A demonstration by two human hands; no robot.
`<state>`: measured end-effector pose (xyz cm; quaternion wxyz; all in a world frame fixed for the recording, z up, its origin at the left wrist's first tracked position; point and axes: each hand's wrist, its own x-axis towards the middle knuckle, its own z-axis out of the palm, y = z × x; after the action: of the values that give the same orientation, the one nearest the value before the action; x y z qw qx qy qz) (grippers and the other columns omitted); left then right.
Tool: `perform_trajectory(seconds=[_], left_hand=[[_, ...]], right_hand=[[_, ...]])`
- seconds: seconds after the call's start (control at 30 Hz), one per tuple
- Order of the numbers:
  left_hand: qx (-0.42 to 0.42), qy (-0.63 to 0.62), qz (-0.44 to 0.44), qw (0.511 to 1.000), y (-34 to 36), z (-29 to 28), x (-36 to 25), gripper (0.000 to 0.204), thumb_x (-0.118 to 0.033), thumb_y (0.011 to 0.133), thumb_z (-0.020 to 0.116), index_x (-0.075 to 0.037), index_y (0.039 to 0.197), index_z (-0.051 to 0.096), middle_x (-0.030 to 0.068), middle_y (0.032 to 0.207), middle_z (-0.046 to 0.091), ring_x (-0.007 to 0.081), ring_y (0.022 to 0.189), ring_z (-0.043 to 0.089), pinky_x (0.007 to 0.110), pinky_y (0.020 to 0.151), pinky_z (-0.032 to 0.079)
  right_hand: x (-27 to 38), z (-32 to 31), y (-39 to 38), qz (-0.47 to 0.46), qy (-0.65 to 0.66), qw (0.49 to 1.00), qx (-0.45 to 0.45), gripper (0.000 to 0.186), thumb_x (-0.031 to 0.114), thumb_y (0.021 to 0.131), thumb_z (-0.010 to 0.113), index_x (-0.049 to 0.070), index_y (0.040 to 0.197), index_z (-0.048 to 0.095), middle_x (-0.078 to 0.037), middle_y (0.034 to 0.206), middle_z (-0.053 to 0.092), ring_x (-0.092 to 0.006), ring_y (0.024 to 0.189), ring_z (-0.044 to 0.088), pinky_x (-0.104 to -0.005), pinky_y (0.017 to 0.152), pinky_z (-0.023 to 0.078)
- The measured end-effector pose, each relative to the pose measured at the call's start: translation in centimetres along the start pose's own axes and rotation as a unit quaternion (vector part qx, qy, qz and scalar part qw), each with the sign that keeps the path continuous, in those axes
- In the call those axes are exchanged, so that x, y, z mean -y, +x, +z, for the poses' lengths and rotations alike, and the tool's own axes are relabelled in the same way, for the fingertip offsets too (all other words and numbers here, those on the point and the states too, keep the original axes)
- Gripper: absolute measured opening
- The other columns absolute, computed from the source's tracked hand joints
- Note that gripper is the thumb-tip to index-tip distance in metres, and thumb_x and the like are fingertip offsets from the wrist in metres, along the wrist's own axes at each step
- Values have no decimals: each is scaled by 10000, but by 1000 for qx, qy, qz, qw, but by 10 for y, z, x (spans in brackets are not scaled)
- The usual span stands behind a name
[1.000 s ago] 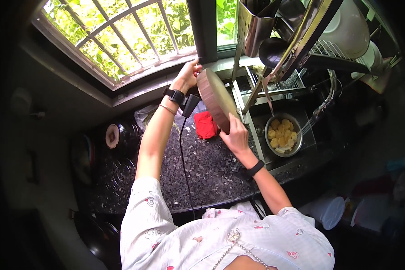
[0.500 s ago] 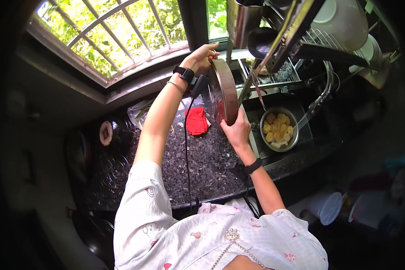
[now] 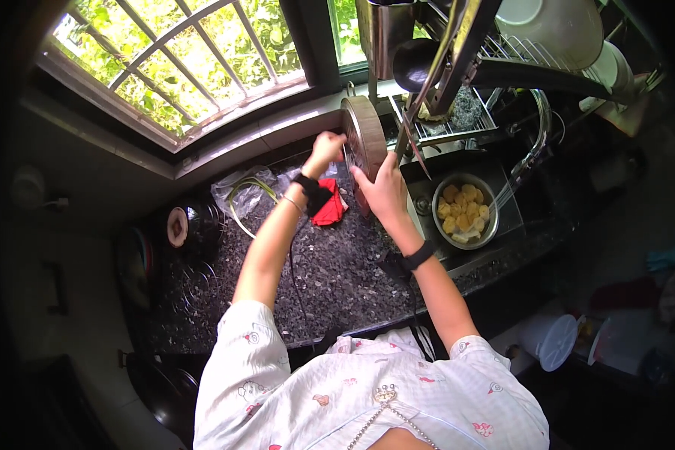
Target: Cutting pieces of tofu on a wooden cutting board with a large cleaver.
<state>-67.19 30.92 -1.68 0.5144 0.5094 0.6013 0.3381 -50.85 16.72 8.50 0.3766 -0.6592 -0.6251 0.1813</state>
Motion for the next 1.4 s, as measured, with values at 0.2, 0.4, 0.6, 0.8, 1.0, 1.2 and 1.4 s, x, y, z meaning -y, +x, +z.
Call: perform_trajectory(seconds=[0.2,0.4,0.6,0.8,1.0,1.2,1.4], left_hand=[[-96,9,62,993,-12,62,66,352,-310,958,393,22,965,513,295,920,603,456,900,576,491,748,455],[-137,7,141,980,-40,57,54,297,-269,976,358,5,974,473,295,935,588,482,925,543,501,750,435],[-177,12,131,975,-67,63,59,281,-265,990,335,-14,931,449,270,819,562,455,780,543,483,642,423],[-200,25,109,973,-97,50,76,257,-228,984,332,14,952,413,305,767,559,481,755,558,520,598,417],[-198,27,129,971,-131,54,62,220,-182,981,335,31,936,369,338,759,540,508,749,530,536,570,390],[-217,45,149,964,-148,51,69,161,-143,970,361,13,934,378,327,671,525,496,648,528,529,509,383],[-224,30,109,968,-119,33,89,276,-213,972,350,50,924,418,330,780,567,493,758,556,533,620,431]], right_hand=[[24,0,26,47,-19,998,-42,562,438,773,673,-64,888,449,-303,772,603,-452,741,604,-486,647,491],[53,8,64,-146,-42,987,-58,473,342,819,636,-93,946,500,-282,902,572,-425,861,568,-470,782,457],[50,52,165,81,-22,989,122,622,336,676,635,-161,1035,526,-338,984,600,-433,1019,580,-437,897,457],[42,69,170,198,263,890,315,359,394,832,640,64,700,593,-30,620,576,-105,516,513,-236,424,340],[21,84,138,44,129,968,210,423,351,858,591,59,556,536,-16,482,516,-104,418,449,-296,432,357],[50,28,55,-4,25,992,127,484,401,862,527,15,583,606,-181,553,572,-347,552,604,-433,547,450],[88,-16,-27,-57,91,993,51,461,256,891,561,-45,550,486,-90,426,403,-134,398,368,-337,430,309]])
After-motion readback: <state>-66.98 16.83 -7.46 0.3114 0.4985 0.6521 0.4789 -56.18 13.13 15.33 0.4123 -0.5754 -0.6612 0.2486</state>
